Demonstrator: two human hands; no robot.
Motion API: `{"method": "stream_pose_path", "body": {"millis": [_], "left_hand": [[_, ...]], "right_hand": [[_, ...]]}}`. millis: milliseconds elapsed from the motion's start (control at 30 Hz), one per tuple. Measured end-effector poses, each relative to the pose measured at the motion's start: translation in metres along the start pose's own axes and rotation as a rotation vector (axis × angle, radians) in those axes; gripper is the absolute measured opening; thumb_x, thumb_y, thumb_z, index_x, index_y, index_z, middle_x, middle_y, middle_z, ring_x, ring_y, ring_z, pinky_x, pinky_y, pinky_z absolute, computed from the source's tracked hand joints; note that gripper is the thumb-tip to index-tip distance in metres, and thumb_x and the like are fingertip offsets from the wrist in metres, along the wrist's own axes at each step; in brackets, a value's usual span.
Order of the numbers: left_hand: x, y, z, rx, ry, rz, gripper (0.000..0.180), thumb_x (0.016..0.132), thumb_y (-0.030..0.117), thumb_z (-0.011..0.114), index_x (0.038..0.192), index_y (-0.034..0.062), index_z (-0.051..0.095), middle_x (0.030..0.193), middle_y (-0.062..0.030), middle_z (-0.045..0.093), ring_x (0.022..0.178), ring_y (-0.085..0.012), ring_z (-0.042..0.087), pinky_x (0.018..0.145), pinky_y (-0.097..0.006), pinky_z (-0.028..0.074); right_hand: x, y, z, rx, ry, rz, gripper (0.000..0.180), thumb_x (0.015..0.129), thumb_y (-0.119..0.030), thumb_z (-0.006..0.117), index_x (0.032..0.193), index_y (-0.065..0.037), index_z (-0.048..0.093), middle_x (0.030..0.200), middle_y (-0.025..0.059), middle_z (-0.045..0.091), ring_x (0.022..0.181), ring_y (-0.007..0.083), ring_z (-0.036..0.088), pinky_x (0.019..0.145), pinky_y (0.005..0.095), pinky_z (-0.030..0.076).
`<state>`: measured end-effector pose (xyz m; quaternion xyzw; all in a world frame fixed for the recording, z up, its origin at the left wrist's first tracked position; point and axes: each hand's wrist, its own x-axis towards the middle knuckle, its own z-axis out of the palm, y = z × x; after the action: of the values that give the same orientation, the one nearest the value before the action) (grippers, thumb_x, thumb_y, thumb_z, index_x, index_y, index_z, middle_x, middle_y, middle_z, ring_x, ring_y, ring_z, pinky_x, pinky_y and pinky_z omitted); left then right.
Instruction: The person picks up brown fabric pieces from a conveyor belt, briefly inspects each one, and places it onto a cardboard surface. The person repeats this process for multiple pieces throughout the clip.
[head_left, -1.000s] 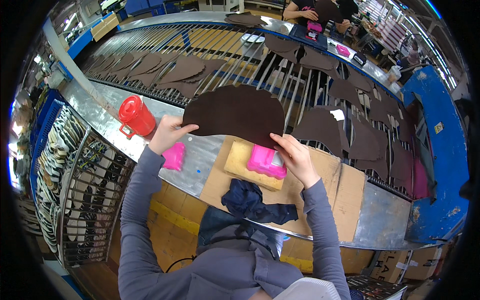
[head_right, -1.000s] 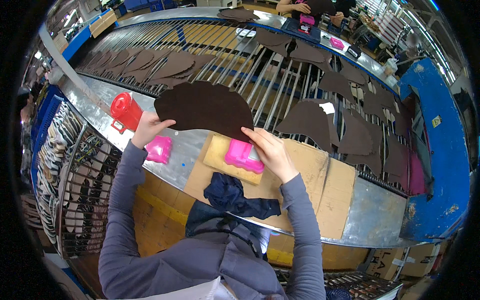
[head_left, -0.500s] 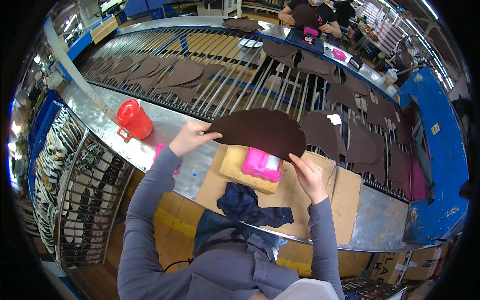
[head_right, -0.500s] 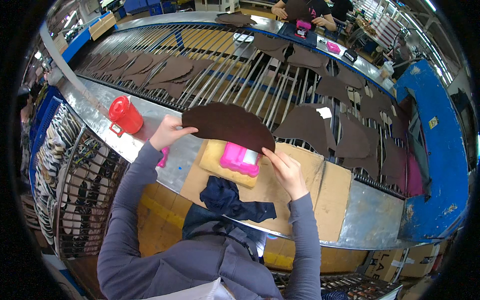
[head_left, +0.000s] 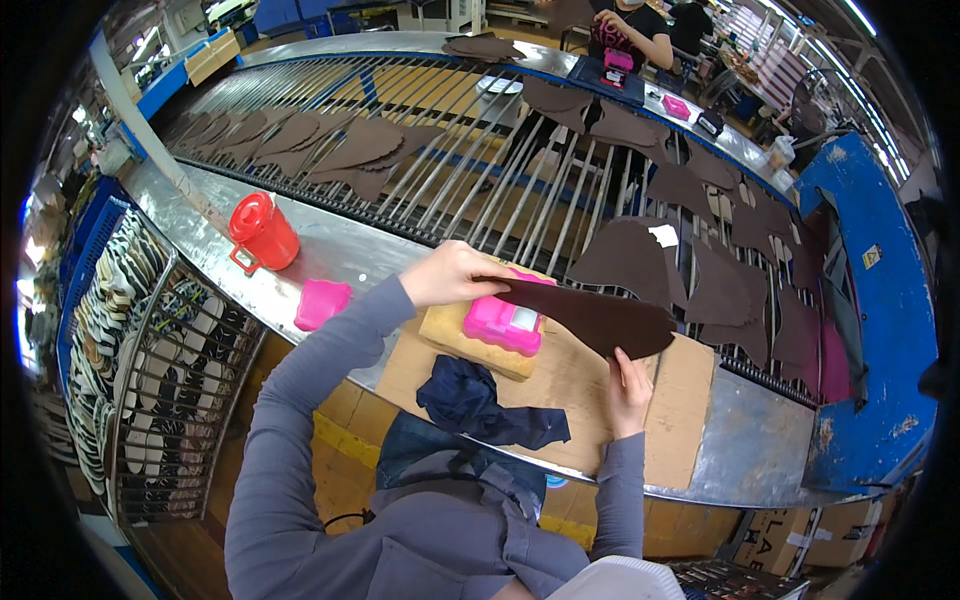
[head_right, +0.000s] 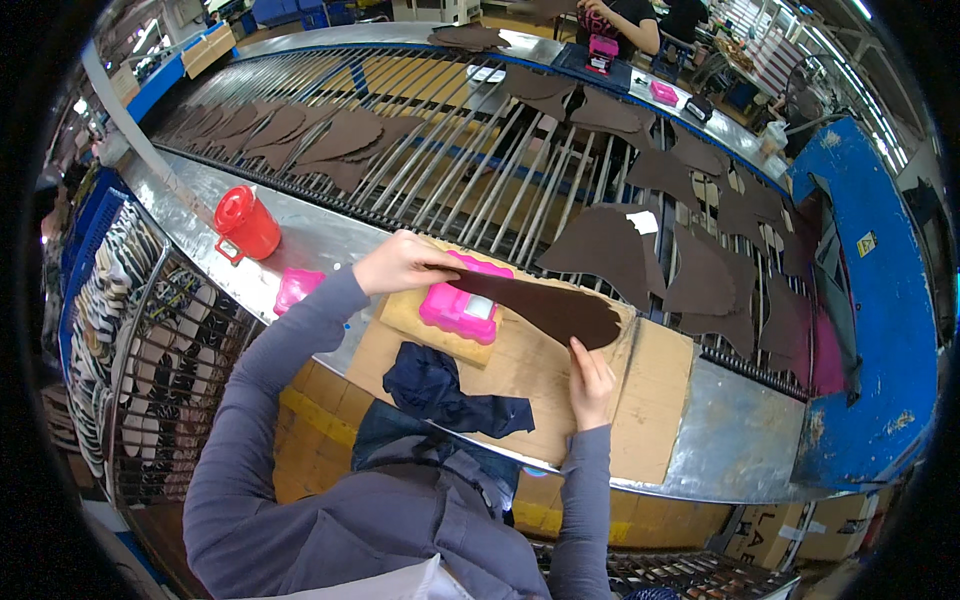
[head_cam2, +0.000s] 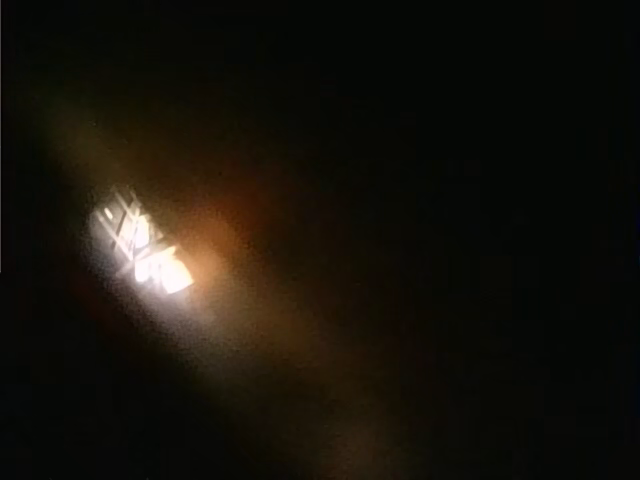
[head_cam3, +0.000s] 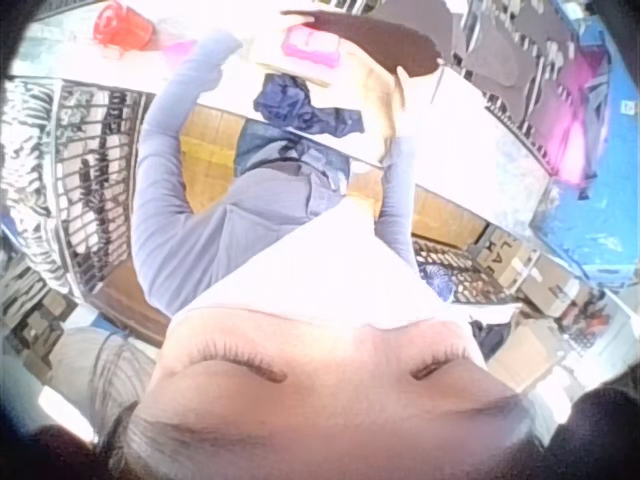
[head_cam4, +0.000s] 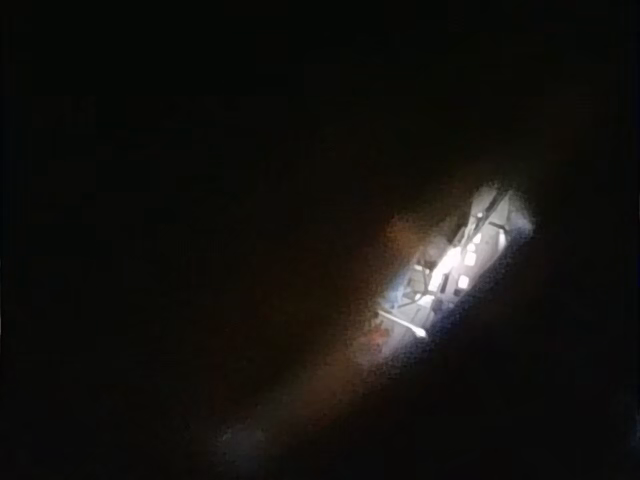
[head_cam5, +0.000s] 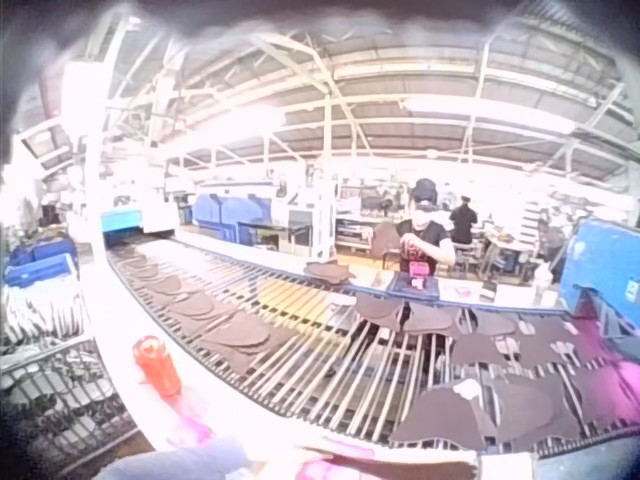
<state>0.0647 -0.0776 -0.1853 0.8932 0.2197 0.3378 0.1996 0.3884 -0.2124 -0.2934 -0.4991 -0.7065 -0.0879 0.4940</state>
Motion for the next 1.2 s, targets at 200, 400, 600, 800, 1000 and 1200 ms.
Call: {"method": "stream_pose_path", "body": {"millis": [200, 400, 600, 800, 1000, 1200], "left_hand": [[0.035, 0.016, 0.023, -0.011, -0.033, 0.104, 0.018, 0.076, 0.013, 0.075, 0.091, 0.0036, 0.073, 0.073, -0.0145, 0.067, 0.059, -0.0291, 0.064, 0.054, -0.032, 0.049], [0.079, 0.035, 0.041, 0.005, -0.260, 0.101, 0.020, 0.078, 0.021, 0.074, 0.082, 0.0014, 0.069, 0.068, -0.0177, 0.063, 0.061, -0.0334, 0.061, 0.054, -0.035, 0.047], [0.134, 0.050, 0.025, -0.508, -0.276, -0.154, 0.028, 0.089, 0.020, 0.069, 0.104, -0.0032, 0.065, 0.083, -0.0036, 0.068, 0.079, -0.0057, 0.057, 0.070, -0.027, 0.050], [0.165, 0.014, -0.029, -0.787, 0.062, -0.228, 0.050, 0.081, 0.007, 0.073, 0.126, -0.0009, 0.053, 0.113, -0.0071, 0.064, 0.102, -0.0143, 0.060, 0.090, -0.030, 0.049], [0.126, -0.088, -0.037, -1.129, 0.364, -0.624, 0.050, 0.087, -0.002, 0.062, 0.134, 0.0014, 0.044, 0.129, -0.0098, 0.055, 0.114, -0.0226, 0.058, 0.096, -0.036, 0.050], [0.091, -0.203, 0.009, -1.295, 0.420, -0.790, 0.034, 0.091, -0.002, 0.058, 0.124, 0.0004, 0.048, 0.124, -0.0131, 0.057, 0.111, -0.0237, 0.060, 0.095, -0.034, 0.053]], "right_hand": [[0.000, 0.016, -0.044, -0.106, 0.087, -0.067, 0.033, 0.074, 0.008, 0.075, 0.103, -0.005, 0.069, 0.090, 0.0134, 0.070, 0.076, 0.0272, 0.067, 0.067, 0.0338, 0.054], [0.028, 0.034, -0.112, -0.161, 0.037, -0.108, 0.032, 0.073, 0.014, 0.065, 0.099, -0.005, 0.069, 0.090, 0.0138, 0.070, 0.080, 0.0293, 0.068, 0.069, 0.0357, 0.054], [0.154, 0.011, -0.172, -0.253, -0.042, -0.184, 0.036, 0.070, 0.016, 0.053, 0.098, -0.001, 0.068, 0.099, 0.0165, 0.066, 0.091, 0.0318, 0.065, 0.077, 0.0364, 0.053], [0.281, 0.005, -0.136, -0.272, -0.265, -0.219, 0.034, 0.079, 0.013, 0.055, 0.107, -0.003, 0.066, 0.109, 0.0125, 0.064, 0.098, 0.0329, 0.063, 0.085, 0.0329, 0.049], [0.275, 0.007, -0.068, -0.217, -0.120, -0.237, 0.044, 0.078, 0.000, 0.065, 0.121, -0.011, 0.061, 0.133, 0.0120, 0.054, 0.117, 0.0318, 0.055, 0.095, 0.0399, 0.046], [0.118, 0.032, -0.037, 0.048, -0.242, 0.231, 0.036, 0.082, 0.002, 0.062, 0.116, -0.006, 0.064, 0.133, 0.0153, 0.053, 0.123, 0.0328, 0.052, 0.100, 0.0386, 0.045]]}}
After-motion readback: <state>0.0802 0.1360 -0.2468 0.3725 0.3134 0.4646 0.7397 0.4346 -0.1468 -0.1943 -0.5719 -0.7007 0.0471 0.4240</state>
